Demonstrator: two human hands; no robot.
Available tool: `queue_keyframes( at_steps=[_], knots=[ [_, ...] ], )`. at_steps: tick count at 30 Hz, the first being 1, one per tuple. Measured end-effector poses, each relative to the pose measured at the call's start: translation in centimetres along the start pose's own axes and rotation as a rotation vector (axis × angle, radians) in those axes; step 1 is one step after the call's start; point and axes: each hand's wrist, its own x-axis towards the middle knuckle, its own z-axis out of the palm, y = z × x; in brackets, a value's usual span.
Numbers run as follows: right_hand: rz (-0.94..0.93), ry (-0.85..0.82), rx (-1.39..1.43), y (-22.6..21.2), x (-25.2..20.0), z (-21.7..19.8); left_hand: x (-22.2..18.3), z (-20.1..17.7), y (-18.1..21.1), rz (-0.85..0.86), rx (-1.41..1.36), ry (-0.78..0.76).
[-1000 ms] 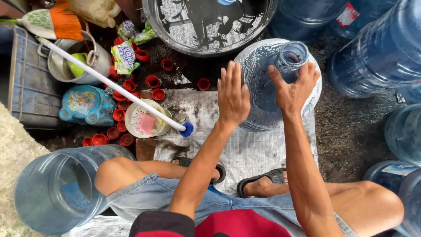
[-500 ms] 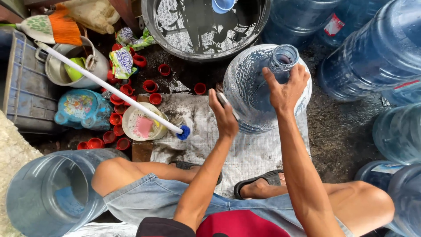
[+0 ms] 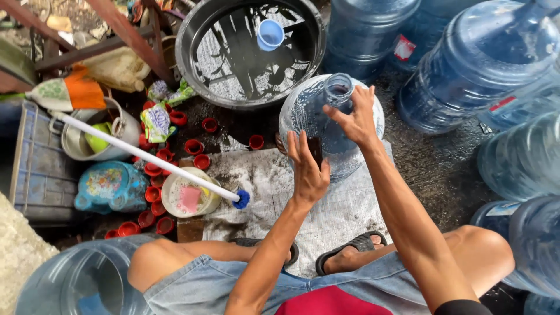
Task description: Manually scrubbing and rinsing the exterior of large plastic water jugs using a sponge and water hose.
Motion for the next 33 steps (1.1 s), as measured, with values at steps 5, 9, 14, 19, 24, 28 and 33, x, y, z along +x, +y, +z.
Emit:
queue_keyframes(
  at_steps=[5,9,14,19,24,28,33],
  knots=[
    [0.098,0.086,0.03,-2.6,-4.5,-2.2,1.9,1.2,0.2,-0.162,-0.16,-0.098],
    [0.166,0.045,0.135,-2.3,-10.4,0.1,2.9,1.5,0.0,-0.24,-0.228,-0.119],
    [0.068,-0.052,-0.194,-3.3,-11.3,1.8,3.7,-0.3,0.3,-0.49,-0.608,-0.414],
    [0.094,0.082,-0.413,-1.6,-12.3,3.3,8.9,-0.7,-1.6,-0.421,-0.449,-0.501],
    [0.09,0.171,-0.445,-0.3,-13.0,3.3,14.0,1.3,-0.5,-0.188,-0.431,-0.461],
    [0.23,0.266,-0.418,3.4,-12.8,2.4,13.8,1.8,-0.4,-0.101,-0.299,-0.344],
    [0.322,0.336,-0.314,3.1,-9.5,-0.3,15.5,1.1,-1.4,0.042,-0.187,-0.325]
  ],
)
